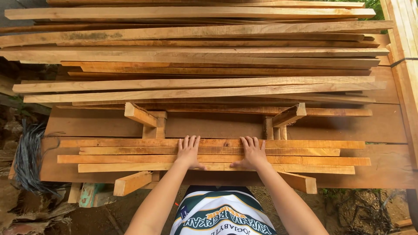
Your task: Sorting and organizing thin wooden slats by placing them into a designated stack on a workbench.
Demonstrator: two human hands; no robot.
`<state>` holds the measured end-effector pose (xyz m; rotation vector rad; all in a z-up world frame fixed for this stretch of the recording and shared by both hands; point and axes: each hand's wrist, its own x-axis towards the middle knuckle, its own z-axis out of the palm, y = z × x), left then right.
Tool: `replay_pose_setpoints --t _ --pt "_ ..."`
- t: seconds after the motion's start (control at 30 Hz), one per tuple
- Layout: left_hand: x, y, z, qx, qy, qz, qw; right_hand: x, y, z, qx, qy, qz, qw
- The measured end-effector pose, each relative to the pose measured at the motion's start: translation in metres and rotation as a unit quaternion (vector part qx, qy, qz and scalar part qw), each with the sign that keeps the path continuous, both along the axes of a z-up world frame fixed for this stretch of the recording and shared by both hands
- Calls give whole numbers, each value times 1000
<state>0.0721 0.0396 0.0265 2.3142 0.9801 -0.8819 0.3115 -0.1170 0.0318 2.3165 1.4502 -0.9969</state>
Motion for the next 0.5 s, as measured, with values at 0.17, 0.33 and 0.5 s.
replay_pose_setpoints --t 0.17,0.33,0.5 --pt "-1 0 17 -24 2 3 1000 -5 -7 -9 41 48 -64 996" --pt "-11 1 13 -39 -4 3 999 -12 -5 -11 31 55 -92 994" --pt "-10 5 4 -26 -3 -14 1000 -13 1 -6 17 40 -85 995"
